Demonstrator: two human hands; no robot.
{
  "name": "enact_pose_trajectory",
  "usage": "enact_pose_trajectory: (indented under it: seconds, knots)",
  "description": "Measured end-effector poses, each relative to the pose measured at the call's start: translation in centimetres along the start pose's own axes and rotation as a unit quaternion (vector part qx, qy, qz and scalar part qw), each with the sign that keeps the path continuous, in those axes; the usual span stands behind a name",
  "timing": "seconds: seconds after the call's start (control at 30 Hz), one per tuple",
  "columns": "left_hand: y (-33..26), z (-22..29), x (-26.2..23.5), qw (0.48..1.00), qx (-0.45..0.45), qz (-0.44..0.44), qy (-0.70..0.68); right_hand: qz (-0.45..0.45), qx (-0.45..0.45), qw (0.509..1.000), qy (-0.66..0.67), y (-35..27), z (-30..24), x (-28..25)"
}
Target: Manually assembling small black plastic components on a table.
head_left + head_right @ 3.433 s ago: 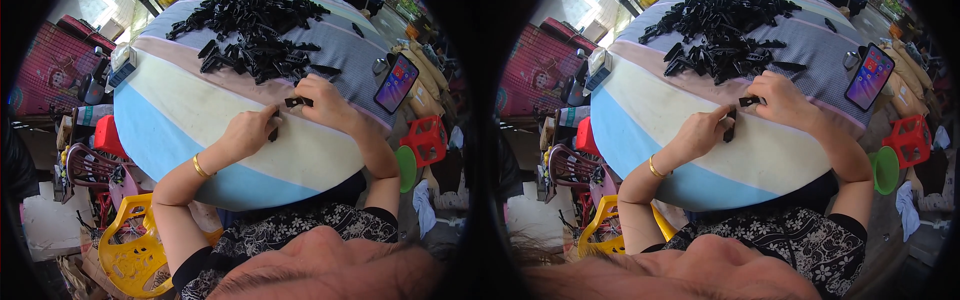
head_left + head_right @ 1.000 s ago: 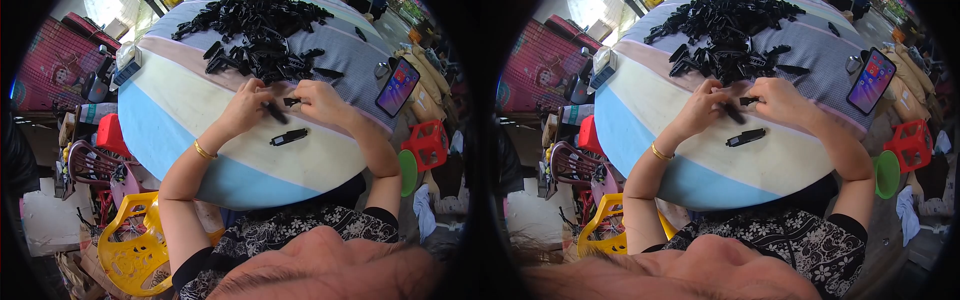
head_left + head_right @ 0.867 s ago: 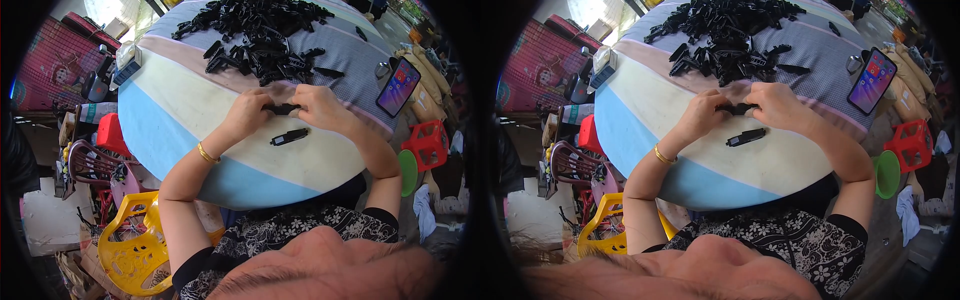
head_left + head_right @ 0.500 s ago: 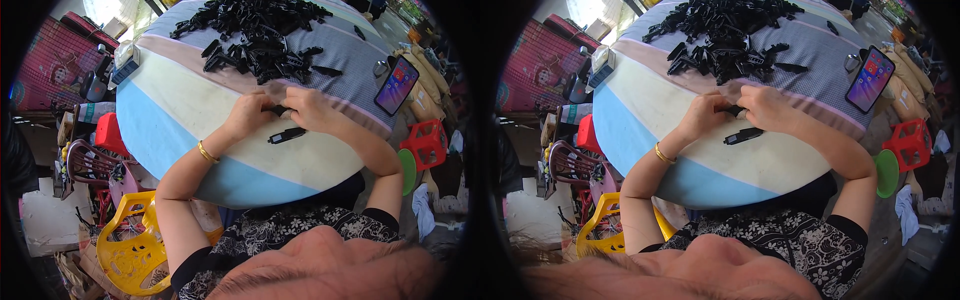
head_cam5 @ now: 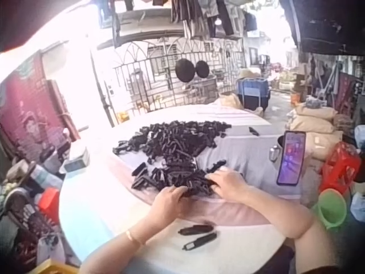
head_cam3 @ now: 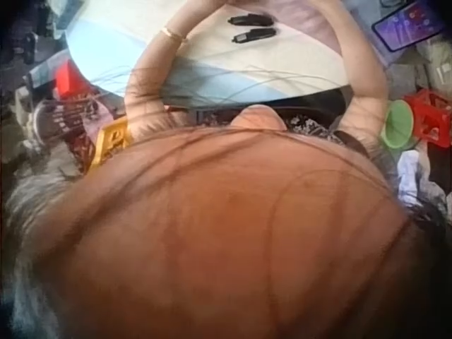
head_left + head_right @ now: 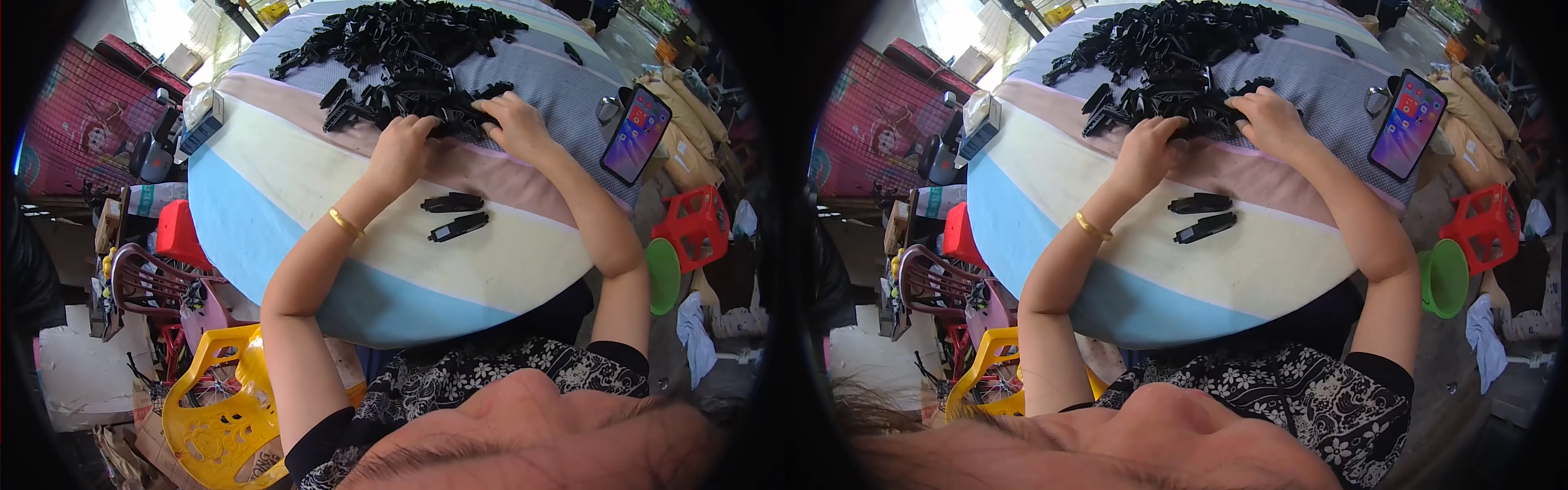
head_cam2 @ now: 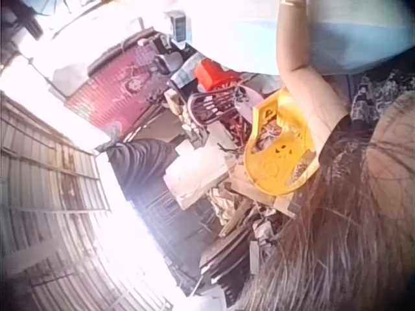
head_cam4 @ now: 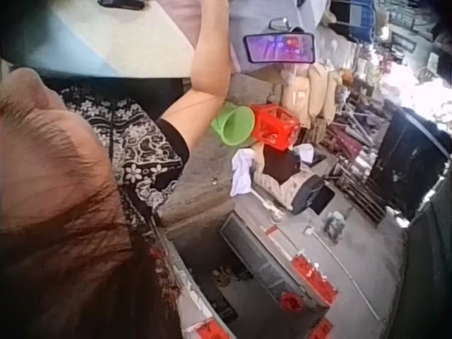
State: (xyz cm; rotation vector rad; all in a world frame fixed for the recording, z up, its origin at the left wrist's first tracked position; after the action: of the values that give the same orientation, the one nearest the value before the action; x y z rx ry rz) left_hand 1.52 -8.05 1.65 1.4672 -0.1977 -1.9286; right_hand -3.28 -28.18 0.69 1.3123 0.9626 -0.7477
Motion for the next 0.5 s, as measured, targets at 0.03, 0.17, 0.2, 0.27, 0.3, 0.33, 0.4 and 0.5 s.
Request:
enact_pose_trajectory:
  seconds: [0.03,0.17,0.2,0.27,0.3,0.33,0.4,0.5]
  knots:
    - [-0.5,0.3,-0.8,0.987,-0.082,0.000,-0.136,0.000,0.001,1.000,0.000,-0.1,-0.1,-0.1]
    - [-3.2,-0.4,-1.4,0.899,-0.289,-0.059,-0.325,0.064,0.041,0.997,0.020,-0.2,-1.5,-2.4]
    - [-4.0,-0.8,-0.9,0.850,-0.369,-0.080,-0.367,0.081,0.074,0.990,0.087,-0.3,-1.8,-3.3]
    - [-5.0,-1.1,-0.5,0.847,-0.369,-0.076,-0.374,0.016,0.076,0.936,0.342,-0.5,-3.2,-2.2]
    - [-4.7,-0.5,-0.8,0.917,-0.249,-0.032,-0.309,-0.008,0.059,0.867,0.495,-0.9,-3.5,-0.9]
    - [-4.7,0.1,-1.0,0.964,-0.127,0.015,-0.234,-0.054,0.065,0.822,0.563,-1.1,-5.1,-1.2]
    - [-4.8,0.3,-0.8,0.971,-0.127,0.015,-0.202,-0.094,0.013,0.868,0.488,-1.1,-7.0,-1.5]
    - [-4.4,2.3,-1.5,0.978,-0.163,-0.002,-0.127,-0.095,-0.024,0.956,0.277,-1.6,-6.6,-1.6]
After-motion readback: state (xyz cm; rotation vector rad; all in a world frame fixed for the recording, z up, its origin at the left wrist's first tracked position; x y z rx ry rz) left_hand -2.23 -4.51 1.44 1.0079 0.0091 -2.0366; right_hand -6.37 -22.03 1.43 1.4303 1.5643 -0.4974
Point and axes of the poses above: each hand's wrist, its own y-axis towards the middle knuckle, its own x-axis out of the palm, z = x × y, the point moved 3 cm from there along y, towards the middle knuckle, and after that the axes turned 13 degrees about -y, right-handed, at the moved point
